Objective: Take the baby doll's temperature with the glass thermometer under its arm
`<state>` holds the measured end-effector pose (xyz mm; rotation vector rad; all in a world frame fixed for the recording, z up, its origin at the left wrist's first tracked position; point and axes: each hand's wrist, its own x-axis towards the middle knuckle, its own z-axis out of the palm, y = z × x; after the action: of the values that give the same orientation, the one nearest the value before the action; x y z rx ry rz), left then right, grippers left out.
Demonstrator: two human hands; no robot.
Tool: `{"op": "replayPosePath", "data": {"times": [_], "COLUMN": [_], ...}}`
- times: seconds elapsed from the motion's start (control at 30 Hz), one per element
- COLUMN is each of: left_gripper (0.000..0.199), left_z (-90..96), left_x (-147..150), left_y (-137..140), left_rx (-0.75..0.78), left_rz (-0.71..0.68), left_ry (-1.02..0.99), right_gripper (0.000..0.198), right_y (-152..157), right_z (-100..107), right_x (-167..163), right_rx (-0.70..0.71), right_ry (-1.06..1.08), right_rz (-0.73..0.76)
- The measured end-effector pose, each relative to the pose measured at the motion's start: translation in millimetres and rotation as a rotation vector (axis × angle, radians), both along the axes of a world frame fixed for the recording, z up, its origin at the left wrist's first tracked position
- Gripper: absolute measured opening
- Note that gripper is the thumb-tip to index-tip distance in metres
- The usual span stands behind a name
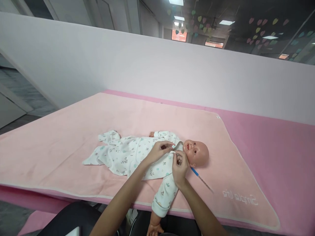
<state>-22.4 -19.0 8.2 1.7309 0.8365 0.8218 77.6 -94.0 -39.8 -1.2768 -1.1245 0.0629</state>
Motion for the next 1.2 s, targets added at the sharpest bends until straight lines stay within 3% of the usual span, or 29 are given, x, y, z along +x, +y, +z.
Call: {"op": "replayPosePath", "data": {"times": [0.3,0.53,1.2], "left_gripper": [0.023,0.031,0.023], "left_z": [7.0,10.5,7.0], "left_x": [-4,-11,-8], "left_y": [-5,-4,4], "left_rx": [-0.009,0.049,0.007], "left_rz": [-0.099,-0.157,-0.21], "left_ry": [0.03,0.172,0.112], "right_gripper": [0.013,0.015,0.017], "right_y": [4,3,4], "right_z": [-2,-1,-6], "right_x": [0,1,4], "right_rx": [-0.055,-0.105,-0.118], "right_ry": [0.018,0.038,0.048], "right_rz": [0.003,0.028,0.068]}}
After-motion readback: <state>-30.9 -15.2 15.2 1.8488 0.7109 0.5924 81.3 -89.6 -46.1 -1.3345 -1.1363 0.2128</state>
